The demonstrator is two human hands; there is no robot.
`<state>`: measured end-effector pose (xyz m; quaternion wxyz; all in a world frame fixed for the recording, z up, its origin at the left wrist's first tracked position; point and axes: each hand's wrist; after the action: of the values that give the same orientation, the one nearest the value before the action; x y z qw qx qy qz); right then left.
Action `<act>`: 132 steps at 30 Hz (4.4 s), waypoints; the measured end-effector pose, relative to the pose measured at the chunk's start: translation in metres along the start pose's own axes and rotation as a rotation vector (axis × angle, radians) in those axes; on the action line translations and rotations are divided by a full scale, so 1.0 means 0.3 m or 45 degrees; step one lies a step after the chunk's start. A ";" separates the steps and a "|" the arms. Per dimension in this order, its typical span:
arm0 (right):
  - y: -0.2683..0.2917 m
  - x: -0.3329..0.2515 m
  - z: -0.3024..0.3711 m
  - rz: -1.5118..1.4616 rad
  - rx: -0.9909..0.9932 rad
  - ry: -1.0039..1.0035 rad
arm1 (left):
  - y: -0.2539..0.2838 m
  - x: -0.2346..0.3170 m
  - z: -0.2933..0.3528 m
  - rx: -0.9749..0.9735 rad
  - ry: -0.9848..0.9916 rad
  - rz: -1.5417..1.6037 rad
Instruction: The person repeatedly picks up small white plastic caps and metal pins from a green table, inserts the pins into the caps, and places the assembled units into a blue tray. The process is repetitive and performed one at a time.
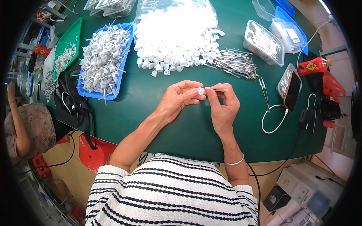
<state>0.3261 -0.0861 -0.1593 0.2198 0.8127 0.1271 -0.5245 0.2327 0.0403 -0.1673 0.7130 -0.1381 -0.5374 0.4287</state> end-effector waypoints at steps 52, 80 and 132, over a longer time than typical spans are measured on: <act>0.018 -0.017 -0.015 0.160 -0.072 0.225 | -0.007 0.008 0.002 0.016 0.015 -0.007; 0.049 -0.019 -0.035 0.169 -0.150 0.198 | -0.005 0.007 -0.004 0.002 0.041 -0.054; 0.019 -0.004 -0.011 0.100 -0.064 0.071 | -0.004 0.001 -0.002 -0.006 0.022 -0.049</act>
<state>0.3308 -0.0892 -0.1556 0.2570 0.8254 0.1144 -0.4894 0.2337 0.0399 -0.1666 0.7253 -0.1331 -0.5347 0.4126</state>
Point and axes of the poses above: each hand's wrist, its own z-axis away from the middle knuckle, its own y-axis out of the back of the hand, x = y × z, and after that the axes turned 6 degrees about z, right-handed
